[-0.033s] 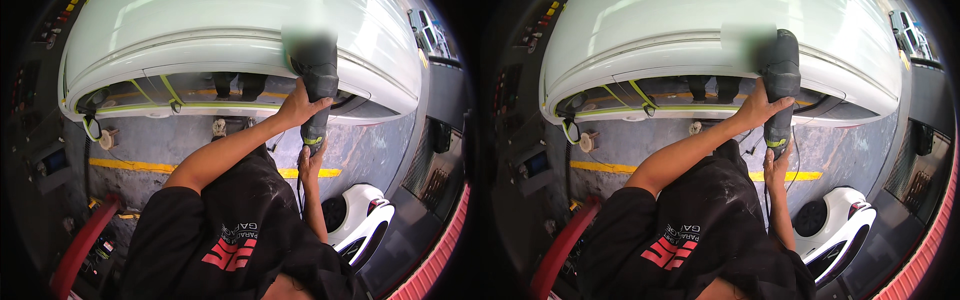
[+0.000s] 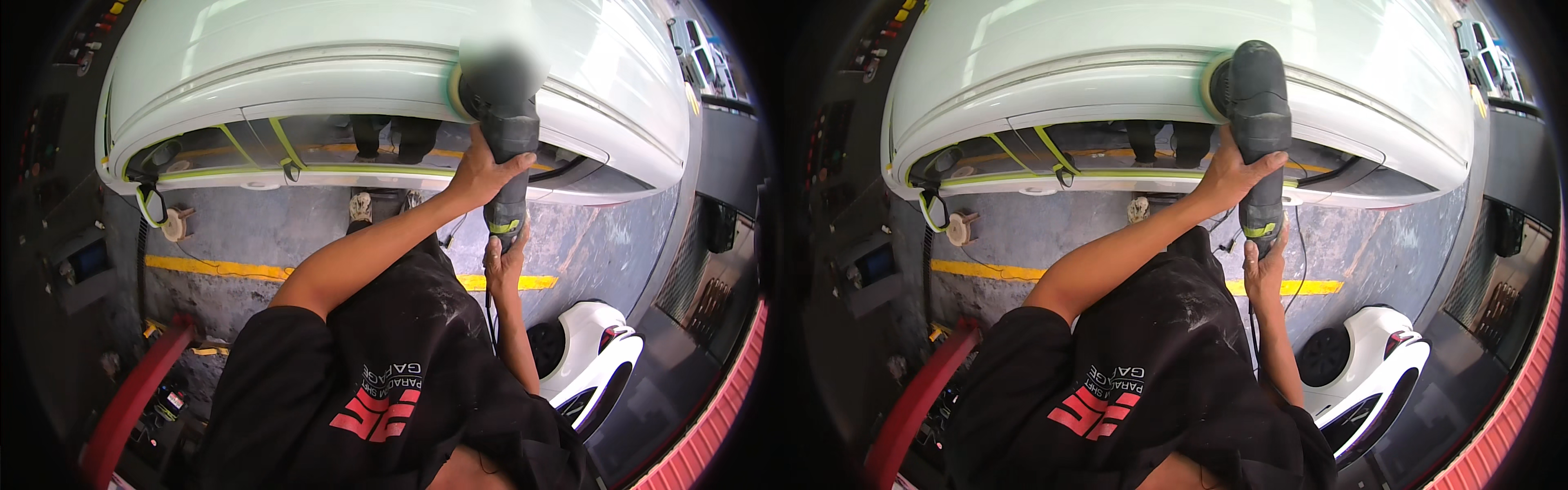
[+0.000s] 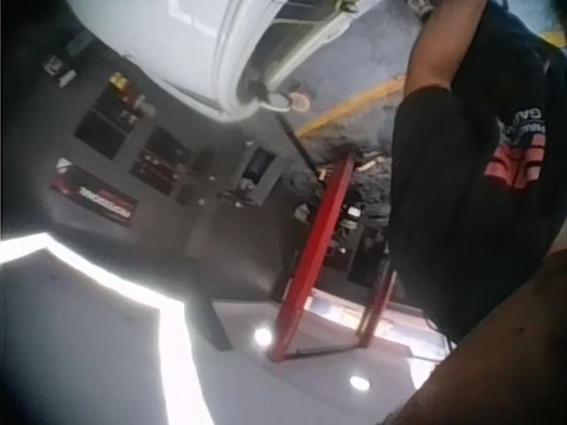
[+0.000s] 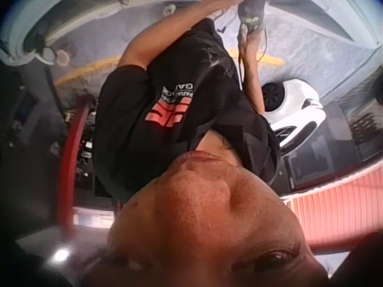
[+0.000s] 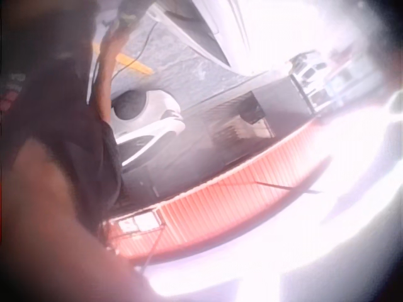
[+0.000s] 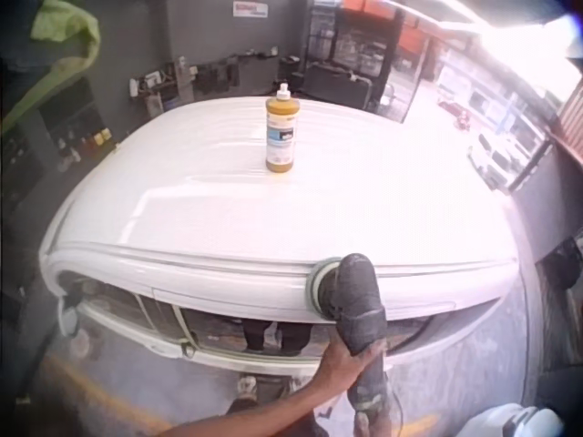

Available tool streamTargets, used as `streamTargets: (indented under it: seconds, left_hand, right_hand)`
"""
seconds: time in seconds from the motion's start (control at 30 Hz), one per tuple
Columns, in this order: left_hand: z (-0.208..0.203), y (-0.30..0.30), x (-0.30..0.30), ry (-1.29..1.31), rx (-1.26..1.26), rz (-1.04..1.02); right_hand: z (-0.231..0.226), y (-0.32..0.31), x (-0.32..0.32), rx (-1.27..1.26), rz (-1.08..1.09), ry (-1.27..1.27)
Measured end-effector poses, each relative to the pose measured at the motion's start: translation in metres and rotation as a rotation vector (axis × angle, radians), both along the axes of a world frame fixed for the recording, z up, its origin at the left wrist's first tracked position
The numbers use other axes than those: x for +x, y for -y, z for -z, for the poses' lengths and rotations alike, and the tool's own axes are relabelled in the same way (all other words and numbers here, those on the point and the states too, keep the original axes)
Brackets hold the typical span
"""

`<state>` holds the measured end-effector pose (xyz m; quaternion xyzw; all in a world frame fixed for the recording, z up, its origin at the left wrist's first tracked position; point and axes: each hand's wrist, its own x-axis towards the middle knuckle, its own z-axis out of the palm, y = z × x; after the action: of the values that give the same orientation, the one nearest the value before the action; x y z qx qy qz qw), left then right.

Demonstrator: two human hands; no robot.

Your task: The person uses a rotary polisher to buff the surface of a white car hood. They move the tool in overlapping passes across the hood, occasionally pausing to apply more polishing compound from a yellow bottle. The person also wipes the surface with their hand to check the finish.

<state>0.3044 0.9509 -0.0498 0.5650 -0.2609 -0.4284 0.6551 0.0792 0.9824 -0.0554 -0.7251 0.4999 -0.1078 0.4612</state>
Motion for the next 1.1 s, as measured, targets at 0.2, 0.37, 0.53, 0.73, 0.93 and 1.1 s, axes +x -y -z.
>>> streamTargets:
  seconds: [0.2, 0.37, 0.53, 0.73, 0.93, 1.1]
  left_hand:
    - [0.0, -0.082, 0.069, -0.167, -0.067, -0.195]
    - [0.008, -0.15, 0.14, -0.221, -0.076, -0.3]
    - [0.017, -0.229, 0.204, -0.289, -0.087, -0.59]
    - [0.033, -0.313, 0.287, -0.475, -0.024, -0.702]
    - [0.056, -0.33, 0.273, -0.551, -0.025, -0.695]
    - [0.05, -0.288, 0.216, -0.385, -0.021, -0.588]
  right_hand:
    - [-0.017, -0.024, 0.07, -0.05, -0.299, -0.032]
    - [-0.021, -0.039, 0.143, -0.032, -0.54, -0.098]
    - [-0.024, -0.069, 0.23, -0.164, -0.799, 0.044]
    - [-0.025, -0.109, 0.324, -0.153, -0.972, -0.034]
    - [-0.004, -0.126, 0.31, -0.163, -0.955, -0.08]
    - [0.028, -0.121, 0.251, 0.049, -0.807, -0.181]
